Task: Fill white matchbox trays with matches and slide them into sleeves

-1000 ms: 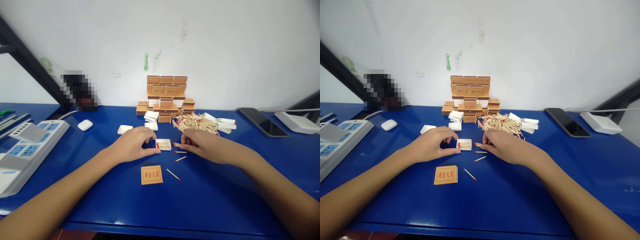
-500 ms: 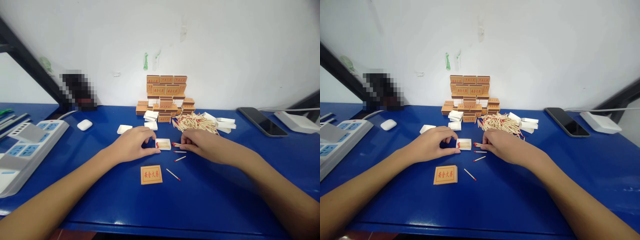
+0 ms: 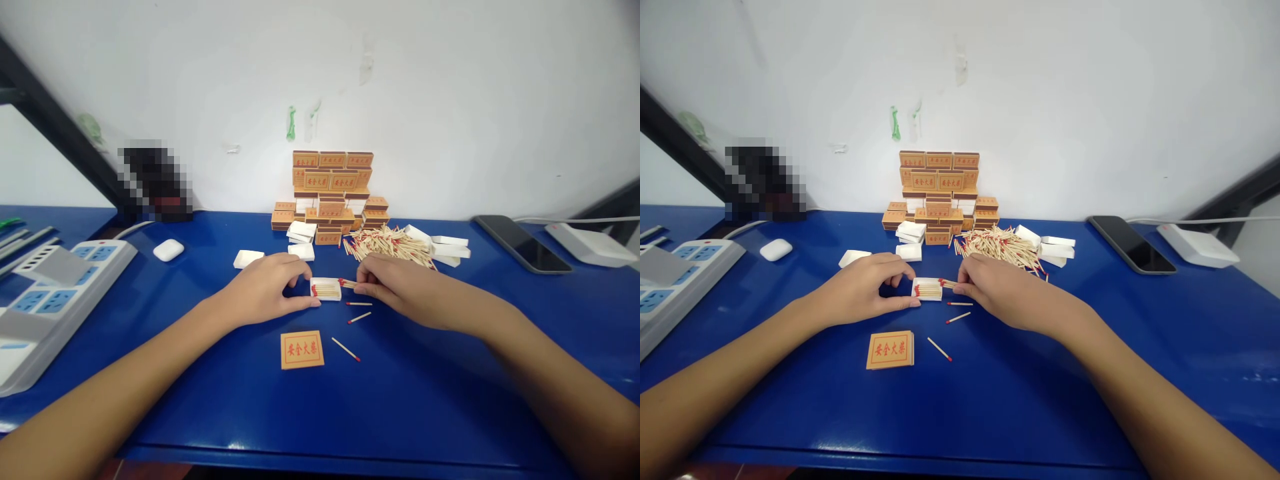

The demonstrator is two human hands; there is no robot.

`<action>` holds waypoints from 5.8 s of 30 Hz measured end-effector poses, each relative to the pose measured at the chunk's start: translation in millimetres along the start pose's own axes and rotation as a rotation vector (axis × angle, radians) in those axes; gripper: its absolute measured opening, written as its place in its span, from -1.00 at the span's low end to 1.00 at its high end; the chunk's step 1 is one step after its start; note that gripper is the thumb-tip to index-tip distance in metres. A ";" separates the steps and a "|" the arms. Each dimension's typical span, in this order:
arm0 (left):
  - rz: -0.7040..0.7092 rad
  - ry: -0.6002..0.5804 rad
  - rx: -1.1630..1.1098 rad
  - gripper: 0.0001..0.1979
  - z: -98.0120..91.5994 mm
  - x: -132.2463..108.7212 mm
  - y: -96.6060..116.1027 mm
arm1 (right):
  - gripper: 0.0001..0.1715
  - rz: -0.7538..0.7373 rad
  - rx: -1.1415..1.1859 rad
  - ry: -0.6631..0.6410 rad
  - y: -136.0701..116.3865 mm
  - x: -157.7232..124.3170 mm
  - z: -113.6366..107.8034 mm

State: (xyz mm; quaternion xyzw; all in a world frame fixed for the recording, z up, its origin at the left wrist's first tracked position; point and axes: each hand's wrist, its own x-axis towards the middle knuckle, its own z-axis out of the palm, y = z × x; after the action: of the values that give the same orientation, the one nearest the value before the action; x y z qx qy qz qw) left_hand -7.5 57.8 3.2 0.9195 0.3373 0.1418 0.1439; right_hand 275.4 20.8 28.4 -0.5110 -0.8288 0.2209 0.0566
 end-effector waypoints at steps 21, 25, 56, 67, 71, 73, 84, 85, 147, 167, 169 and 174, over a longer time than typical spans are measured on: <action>0.040 0.001 -0.024 -0.70 2.6 -2.9 5.7 | -0.73 -0.107 -0.156 -0.015 -33.5 10.9 12.0; 0.032 0.027 -0.044 -0.60 3.4 -3.4 7.0 | -0.75 -0.125 -0.094 -0.022 -32.1 9.0 10.4; 0.026 0.011 -0.067 -0.69 2.7 0.1 8.6 | -0.72 -0.295 -0.098 0.151 -19.1 5.7 14.2; 0.016 -0.002 -0.063 -0.70 3.3 1.1 7.2 | -0.76 -0.316 -0.079 0.168 -17.1 5.1 17.9; 0.007 -0.004 -0.072 -0.69 2.7 1.4 7.4 | -0.72 -0.305 -0.091 0.172 -15.5 7.1 20.6; 0.009 0.000 -0.073 -0.69 3.3 1.3 7.1 | -0.73 -0.312 -0.085 0.168 -15.1 6.6 20.6; 0.013 -0.006 -0.072 -0.68 3.5 1.5 6.2 | -0.67 -0.316 0.008 0.182 -14.1 6.2 20.6; 0.012 -0.006 -0.069 -0.68 3.6 1.5 6.3 | -0.68 -0.311 -0.008 0.190 -13.8 6.7 21.1; 0.016 0.000 -0.069 -0.67 2.5 -0.6 5.7 | -0.91 -0.180 0.082 0.058 -9.1 2.6 0.2; -0.003 -0.009 -0.052 -0.68 0.8 1.3 5.0 | -0.82 -0.100 0.021 -0.079 7.0 0.2 -2.9; -0.004 -0.008 -0.049 -0.68 0.8 1.0 4.5 | -0.84 -0.095 0.026 -0.092 4.9 0.3 -2.3; 0.009 0.002 -0.042 -0.69 1.9 0.5 2.4 | -0.80 -0.134 0.021 -0.088 0.9 -1.7 1.4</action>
State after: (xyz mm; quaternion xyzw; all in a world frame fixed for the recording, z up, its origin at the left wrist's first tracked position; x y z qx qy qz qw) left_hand -5.0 56.0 2.4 0.9176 0.3301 0.1506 0.1623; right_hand 276.5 19.2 27.0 -0.4435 -0.8605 0.2475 0.0401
